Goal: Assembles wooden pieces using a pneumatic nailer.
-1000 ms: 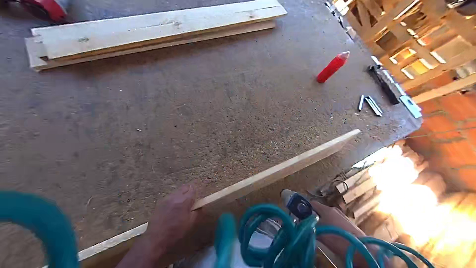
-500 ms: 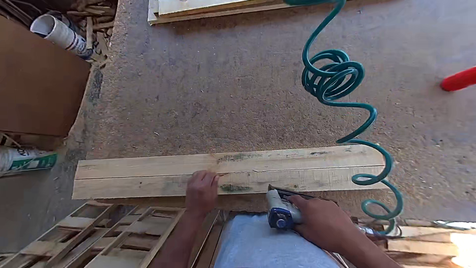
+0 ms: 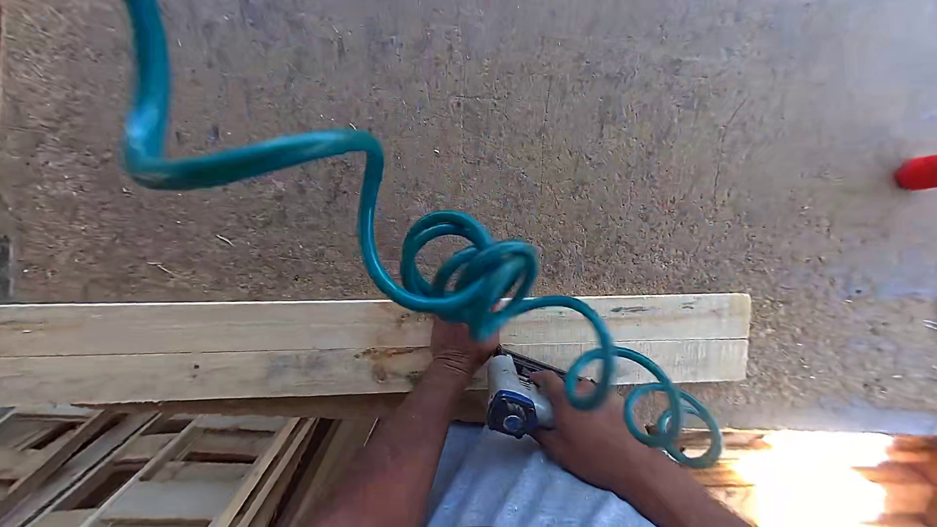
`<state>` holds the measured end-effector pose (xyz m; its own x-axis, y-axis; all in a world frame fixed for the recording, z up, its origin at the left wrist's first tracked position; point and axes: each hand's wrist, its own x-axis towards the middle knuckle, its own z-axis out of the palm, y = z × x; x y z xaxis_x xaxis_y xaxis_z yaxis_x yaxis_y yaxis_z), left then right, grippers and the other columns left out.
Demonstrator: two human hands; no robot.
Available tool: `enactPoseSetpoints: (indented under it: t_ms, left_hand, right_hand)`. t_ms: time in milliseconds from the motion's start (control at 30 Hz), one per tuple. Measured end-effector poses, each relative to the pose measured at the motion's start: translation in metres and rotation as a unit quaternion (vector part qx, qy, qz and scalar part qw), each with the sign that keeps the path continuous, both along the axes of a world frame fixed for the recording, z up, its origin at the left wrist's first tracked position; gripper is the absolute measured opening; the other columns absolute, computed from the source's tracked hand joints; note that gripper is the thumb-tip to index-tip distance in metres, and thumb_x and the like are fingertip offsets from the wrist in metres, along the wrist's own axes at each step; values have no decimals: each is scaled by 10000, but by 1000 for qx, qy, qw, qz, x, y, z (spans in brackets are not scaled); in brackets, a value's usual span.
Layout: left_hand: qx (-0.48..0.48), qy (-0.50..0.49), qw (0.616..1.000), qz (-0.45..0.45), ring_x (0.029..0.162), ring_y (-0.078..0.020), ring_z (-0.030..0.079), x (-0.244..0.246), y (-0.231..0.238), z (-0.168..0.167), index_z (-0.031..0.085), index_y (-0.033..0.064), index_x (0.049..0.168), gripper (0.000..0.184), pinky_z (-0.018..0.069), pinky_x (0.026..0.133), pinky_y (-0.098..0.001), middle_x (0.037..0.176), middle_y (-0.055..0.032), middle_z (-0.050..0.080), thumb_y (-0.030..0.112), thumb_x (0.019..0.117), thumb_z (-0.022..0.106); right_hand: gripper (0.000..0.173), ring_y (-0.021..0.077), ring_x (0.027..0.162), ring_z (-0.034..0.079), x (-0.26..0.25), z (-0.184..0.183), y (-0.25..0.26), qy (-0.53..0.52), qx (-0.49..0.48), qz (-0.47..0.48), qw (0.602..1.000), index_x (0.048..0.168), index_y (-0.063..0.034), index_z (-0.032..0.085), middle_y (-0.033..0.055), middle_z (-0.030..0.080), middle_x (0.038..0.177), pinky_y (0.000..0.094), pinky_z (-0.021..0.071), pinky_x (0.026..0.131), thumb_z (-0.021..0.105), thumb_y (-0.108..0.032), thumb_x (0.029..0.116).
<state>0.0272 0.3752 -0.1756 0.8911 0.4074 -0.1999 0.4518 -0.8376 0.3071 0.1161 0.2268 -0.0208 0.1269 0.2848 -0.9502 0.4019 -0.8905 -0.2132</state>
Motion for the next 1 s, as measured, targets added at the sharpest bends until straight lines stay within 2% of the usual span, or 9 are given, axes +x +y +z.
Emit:
enactPoseSetpoints:
  t_ms: [67, 200, 433, 500, 633, 733, 833, 933, 1000]
  left_hand:
    - [-30, 47, 998, 0, 1161, -356, 654, -2, 2, -5, 734, 117, 1172, 418, 504, 963, -610, 1201, -152, 709, 435, 998, 525]
    - [49, -72, 996, -12, 1084, -320, 654, 6, 5, -6, 743, 151, 1032, 368, 501, 944, -529, 1095, -106, 710, 407, 1013, 479]
    - [57, -76, 996, 3, 1066, -321, 645, 8, 4, -5, 740, 146, 1006, 378, 502, 937, -521, 1063, -102, 698, 423, 1003, 483]
    - [54, -71, 996, 7, 1057, -329, 646, 9, 4, -4, 737, 135, 996, 390, 503, 928, -530, 1054, -113, 694, 433, 999, 484]
    - [58, -64, 996, 9, 1060, -342, 645, 9, 3, -5, 736, 116, 998, 419, 494, 935, -536, 1064, -128, 698, 441, 998, 472]
    - [65, -62, 996, 13, 1081, -348, 642, 9, 3, -6, 735, 120, 1014, 427, 480, 963, -543, 1076, -129, 697, 447, 996, 462]
    - [70, -70, 995, 15, 1098, -369, 640, 7, 1, -9, 739, 111, 1023, 456, 474, 973, -566, 1086, -148, 697, 463, 996, 450]
    - [55, -53, 997, 24, 1110, -383, 637, 9, 1, -2, 738, 97, 1032, 442, 468, 983, -583, 1103, -163, 691, 443, 982, 467]
    - [53, -51, 997, 25, 1098, -394, 636, 8, 1, -2, 732, 86, 1033, 468, 471, 966, -591, 1103, -177, 687, 452, 991, 444]
  right_hand:
    - [649, 410, 1035, 697, 8, -1, 0, 16, -11, 11, 1000, 1456, -205, 513, 175, 717, 1126, 647, 539, 840, 641, -531, 909]
    - [574, 401, 982, 706, 27, 1, -7, 23, -23, 56, 998, 1374, -176, 529, 160, 715, 1062, 619, 549, 775, 633, -495, 908]
    - [576, 407, 958, 707, 44, 2, -25, 18, -40, 86, 995, 1373, -165, 515, 167, 712, 1030, 608, 551, 752, 660, -447, 891]
    - [517, 406, 959, 704, 49, 4, -32, 19, -46, 91, 995, 1306, -145, 531, 170, 705, 1017, 606, 546, 749, 659, -425, 891]
    - [536, 409, 961, 705, 61, 4, -56, 13, -35, 64, 997, 1341, -160, 540, 171, 708, 1015, 623, 552, 754, 671, -421, 892]
    - [495, 402, 953, 702, 70, 2, -74, 11, -29, 53, 998, 1277, -147, 553, 161, 701, 994, 621, 548, 745, 667, -447, 900]
    - [561, 413, 994, 699, 79, 0, -90, 13, -29, 49, 998, 1373, -160, 547, 175, 710, 1045, 633, 546, 800, 653, -470, 918]
    - [494, 398, 996, 696, 91, 4, -104, 16, -38, 52, 998, 1303, -143, 566, 170, 704, 1038, 615, 544, 801, 644, -452, 926]
    - [515, 397, 999, 696, 97, 4, -116, 17, -41, 49, 998, 1346, -164, 563, 167, 711, 1046, 607, 544, 810, 652, -448, 925]
